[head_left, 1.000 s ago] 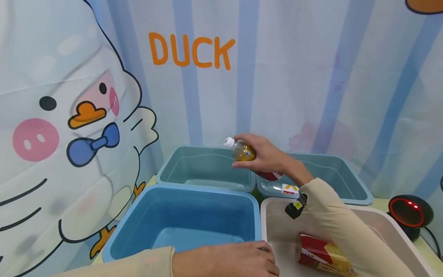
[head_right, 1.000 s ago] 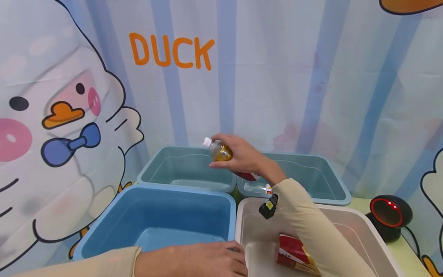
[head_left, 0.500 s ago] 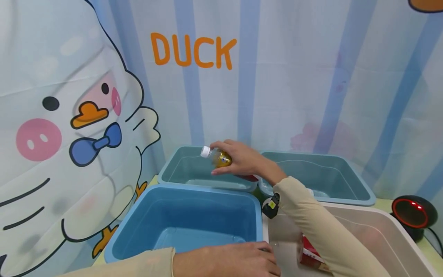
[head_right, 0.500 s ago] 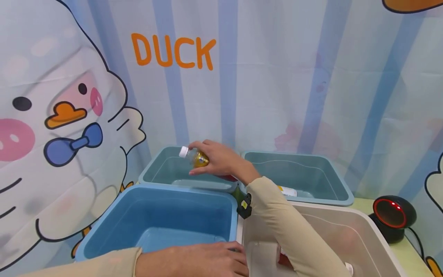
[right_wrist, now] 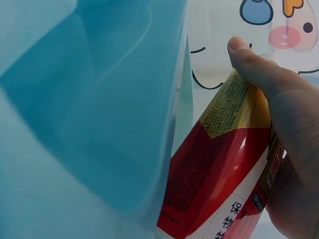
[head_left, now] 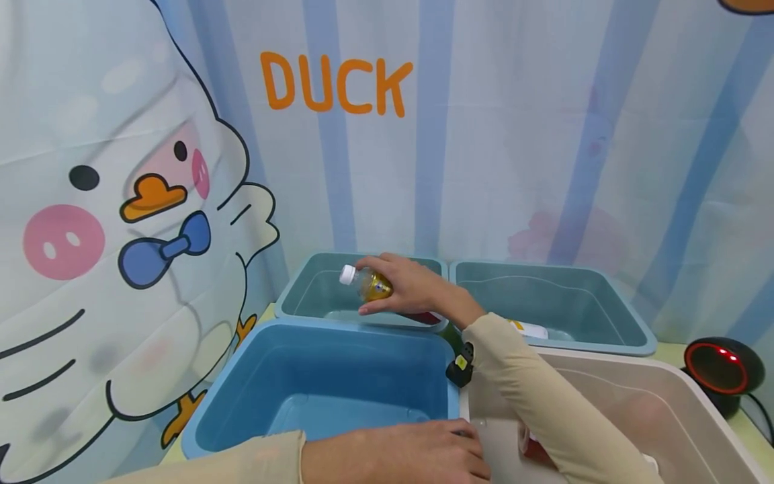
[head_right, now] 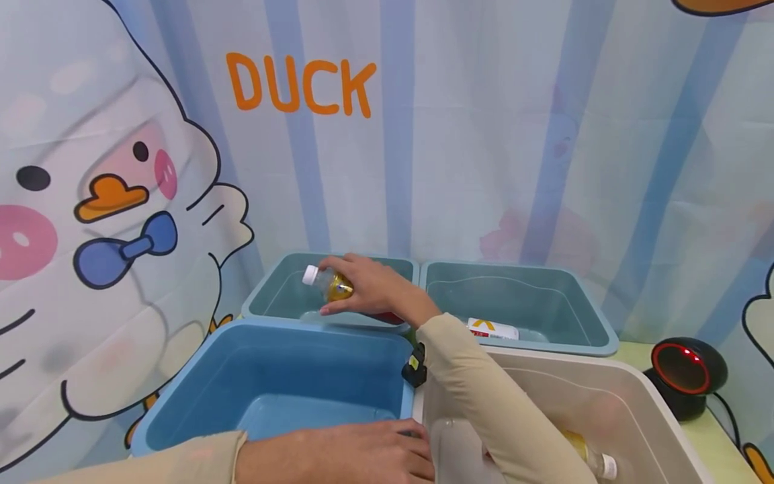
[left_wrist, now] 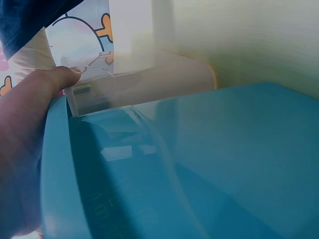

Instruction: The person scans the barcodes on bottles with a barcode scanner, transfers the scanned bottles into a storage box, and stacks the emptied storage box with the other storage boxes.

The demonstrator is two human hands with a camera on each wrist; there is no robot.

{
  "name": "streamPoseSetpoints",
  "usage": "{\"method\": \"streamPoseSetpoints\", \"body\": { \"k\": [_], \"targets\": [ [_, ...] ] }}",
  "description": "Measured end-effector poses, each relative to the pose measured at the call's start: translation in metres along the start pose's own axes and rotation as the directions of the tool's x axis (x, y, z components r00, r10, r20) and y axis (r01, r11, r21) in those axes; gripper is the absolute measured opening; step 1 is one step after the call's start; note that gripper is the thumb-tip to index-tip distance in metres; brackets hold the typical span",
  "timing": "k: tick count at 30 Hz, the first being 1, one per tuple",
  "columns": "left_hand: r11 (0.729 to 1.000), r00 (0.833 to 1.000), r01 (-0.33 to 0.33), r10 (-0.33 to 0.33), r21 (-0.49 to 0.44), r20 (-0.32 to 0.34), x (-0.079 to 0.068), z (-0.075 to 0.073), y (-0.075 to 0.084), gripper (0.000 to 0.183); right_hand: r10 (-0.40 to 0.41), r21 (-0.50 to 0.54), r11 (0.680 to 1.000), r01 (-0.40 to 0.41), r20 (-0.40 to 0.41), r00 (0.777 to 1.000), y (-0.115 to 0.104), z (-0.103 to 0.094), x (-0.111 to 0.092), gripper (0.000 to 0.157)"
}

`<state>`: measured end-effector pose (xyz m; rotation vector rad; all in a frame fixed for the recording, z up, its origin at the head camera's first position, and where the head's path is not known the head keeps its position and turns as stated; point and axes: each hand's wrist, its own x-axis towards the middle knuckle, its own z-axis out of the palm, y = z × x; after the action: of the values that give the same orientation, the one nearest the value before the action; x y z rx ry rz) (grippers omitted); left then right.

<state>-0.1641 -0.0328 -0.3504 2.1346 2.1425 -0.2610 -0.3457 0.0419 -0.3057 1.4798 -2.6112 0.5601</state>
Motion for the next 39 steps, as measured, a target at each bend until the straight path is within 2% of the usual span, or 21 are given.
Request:
{"method": "streamPoseSetpoints", "body": {
  "k": [13, 20, 24, 28, 39],
  "targets": [
    [1.000, 1.000, 0.004, -0.004, -0.017, 0.018, 0.001, -0.001, 0.001, 0.033, 0.090, -0.003, 0.996, -0.090, 0.002, 0.996, 0.003, 0.002, 0.000, 0.072],
    [1.000, 1.000, -0.001, 0.001, 0.004, 0.002, 0.001, -0.001, 0.003, 0.030, 0.098, -0.012, 0.995, -0.097, 0.020, 0.995, 0.004, -0.002, -0.001, 0.070],
    [1.000, 1.000, 0.004, -0.004, 0.017, 0.007, 0.002, -0.001, 0.003, 0.030, 0.107, -0.011, 0.994, -0.107, 0.028, 0.994, 0.004, -0.007, -0.002, 0.068],
    [1.000, 1.000, 0.014, -0.014, -0.018, 0.007, 0.002, 0.000, 0.001, 0.033, 0.119, -0.006, 0.993, -0.119, 0.024, 0.993, 0.003, -0.014, -0.006, 0.068],
    [0.995, 0.998, 0.060, -0.061, -0.082, -0.016, -0.001, 0.001, -0.001, 0.053, 0.147, -0.002, 0.989, -0.147, -0.011, 0.989, 0.008, -0.037, -0.029, 0.068]
  ]
}}
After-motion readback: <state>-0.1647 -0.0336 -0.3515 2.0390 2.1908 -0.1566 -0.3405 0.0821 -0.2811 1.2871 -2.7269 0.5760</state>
